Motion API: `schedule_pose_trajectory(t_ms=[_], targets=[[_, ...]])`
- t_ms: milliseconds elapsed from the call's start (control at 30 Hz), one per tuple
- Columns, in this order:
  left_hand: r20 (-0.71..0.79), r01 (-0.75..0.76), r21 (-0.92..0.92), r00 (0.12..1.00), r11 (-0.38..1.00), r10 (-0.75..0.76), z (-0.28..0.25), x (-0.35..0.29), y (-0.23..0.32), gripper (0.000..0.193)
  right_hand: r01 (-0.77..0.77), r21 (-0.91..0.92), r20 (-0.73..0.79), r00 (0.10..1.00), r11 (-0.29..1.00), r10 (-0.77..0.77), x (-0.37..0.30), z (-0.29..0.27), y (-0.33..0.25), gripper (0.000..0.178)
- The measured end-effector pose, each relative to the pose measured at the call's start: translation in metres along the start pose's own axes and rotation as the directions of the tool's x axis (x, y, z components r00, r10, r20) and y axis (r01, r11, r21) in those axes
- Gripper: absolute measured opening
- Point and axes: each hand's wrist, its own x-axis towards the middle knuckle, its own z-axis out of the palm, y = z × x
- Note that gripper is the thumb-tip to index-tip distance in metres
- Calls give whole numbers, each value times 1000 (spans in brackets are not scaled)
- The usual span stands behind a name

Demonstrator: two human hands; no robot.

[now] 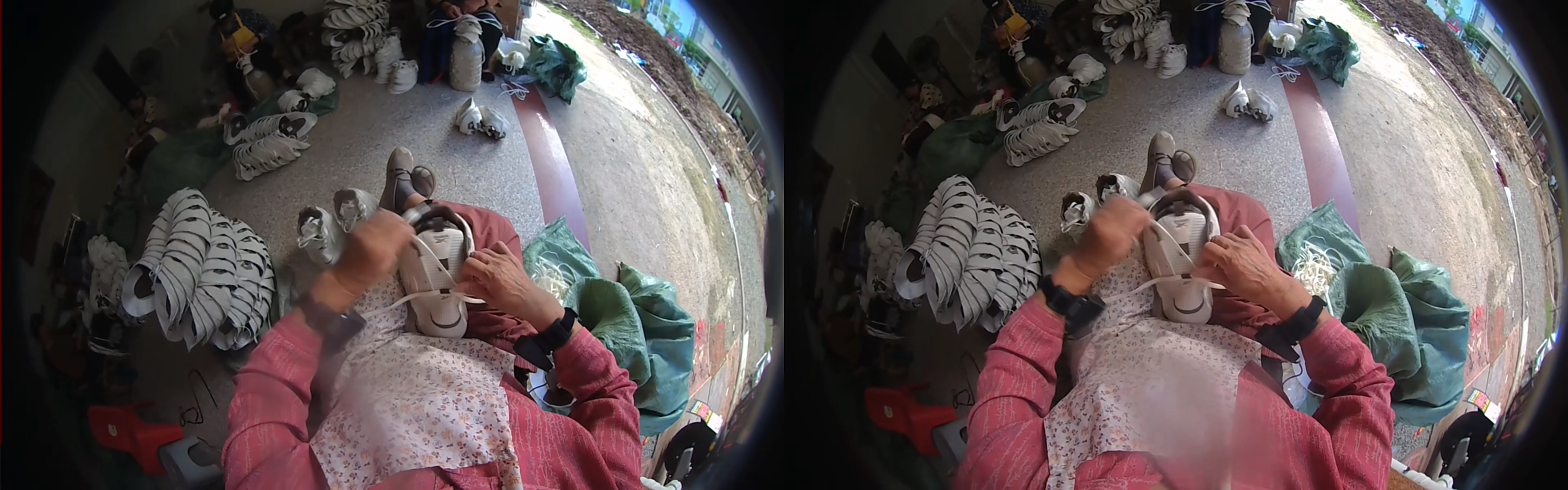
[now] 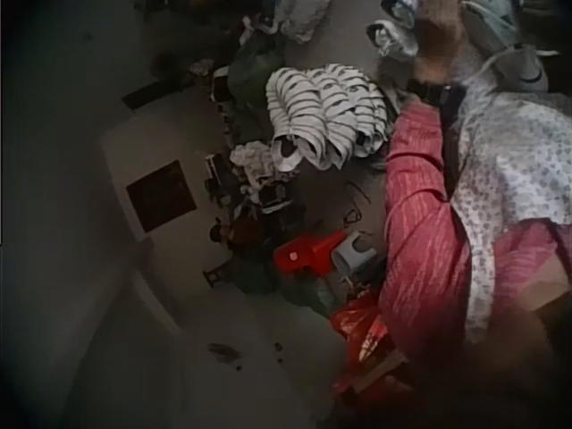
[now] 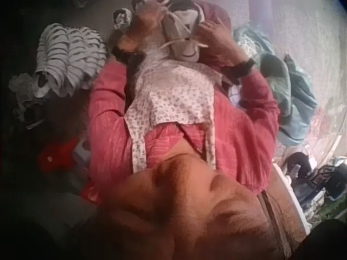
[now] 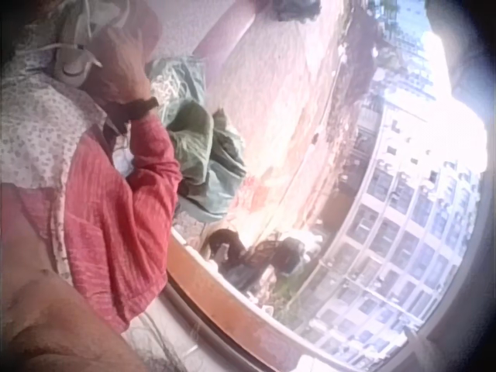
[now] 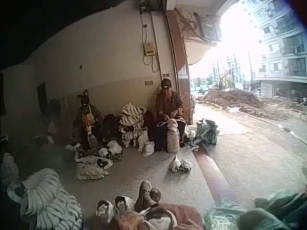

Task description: The person sits on the floor and threads a white shoelace through the eyelets of a white sneaker. They pull the laces tight and adjust the fit, working on one shoe at a time while surrounded by stacks of similar footwear.

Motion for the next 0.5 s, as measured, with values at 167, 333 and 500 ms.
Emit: schedule_pose_trajectory(t_ms=[167,333,500], targets=[[-422,728,-199,541,657,-728,-120,-101,-80,11,-49,97,20,999,994,47,7,5,-5,19],[-152,424,-874,227,238,-962,-153,-135,-50,28,-97,-48,29,995,994,98,11,-8,-32,13],[-136,344,-917,206,201,-969,-180,-148,-37,48,17,-24,39,999,1000,-16,13,-6,-46,24]])
